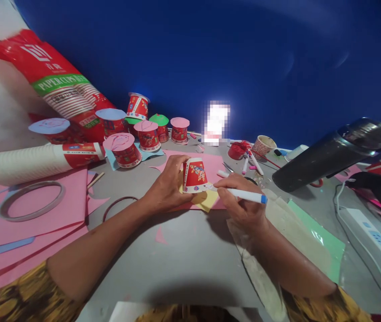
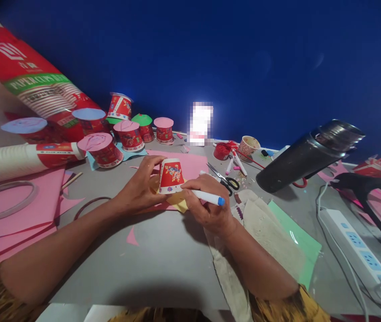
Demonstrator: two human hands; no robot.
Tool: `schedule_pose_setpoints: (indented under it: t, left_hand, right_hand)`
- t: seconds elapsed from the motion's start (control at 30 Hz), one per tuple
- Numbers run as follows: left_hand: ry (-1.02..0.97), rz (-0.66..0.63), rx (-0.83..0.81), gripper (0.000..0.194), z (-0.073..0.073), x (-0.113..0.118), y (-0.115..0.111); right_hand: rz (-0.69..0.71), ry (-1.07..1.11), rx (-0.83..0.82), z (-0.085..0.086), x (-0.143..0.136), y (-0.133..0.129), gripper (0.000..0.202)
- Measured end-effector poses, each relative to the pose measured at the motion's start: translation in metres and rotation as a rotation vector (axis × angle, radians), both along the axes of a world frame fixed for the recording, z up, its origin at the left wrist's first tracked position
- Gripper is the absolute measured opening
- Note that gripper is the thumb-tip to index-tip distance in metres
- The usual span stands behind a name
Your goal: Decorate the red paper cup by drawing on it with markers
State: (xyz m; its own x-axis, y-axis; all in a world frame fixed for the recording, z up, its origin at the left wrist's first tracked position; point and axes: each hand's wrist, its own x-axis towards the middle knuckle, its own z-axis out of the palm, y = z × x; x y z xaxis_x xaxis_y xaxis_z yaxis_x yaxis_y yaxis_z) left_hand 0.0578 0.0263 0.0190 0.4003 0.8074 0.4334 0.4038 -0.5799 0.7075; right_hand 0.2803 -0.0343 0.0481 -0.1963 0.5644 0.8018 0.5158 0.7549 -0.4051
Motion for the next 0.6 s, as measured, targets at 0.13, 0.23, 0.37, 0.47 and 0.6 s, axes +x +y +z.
schedule_pose_setpoints:
  t: [0.13,0.23,0.37,0.47,0.6]
  left_hand:
    - [0.009,-0.005,0.012,0.077,0.0,0.0,0.0]
    - [0.02,-0.007,0.009,0.075,-0.001,0.0,0.0]
    - [0.035,-0.009,0.008,0.074,-0.001,0.001,0.001]
    - [0.034,-0.012,0.018,0.073,-0.002,0.001,0.001]
    - [0.028,-0.022,0.005,0.073,-0.001,0.002,0.0]
  right_hand:
    - [-0.025,-0.016,-0.084,-0.004,-0.002,0.002,0.011]
    - [-0.013,-0.068,-0.1,-0.007,-0.001,0.003,0.012]
    - [-0.025,-0.083,-0.089,-0.009,0.0,0.004,0.011]
    - [-0.025,-0.09,-0.108,-0.011,0.0,0.005,0.011]
    - [0.009,-0.099,-0.103,-0.011,0.0,0.005,0.011]
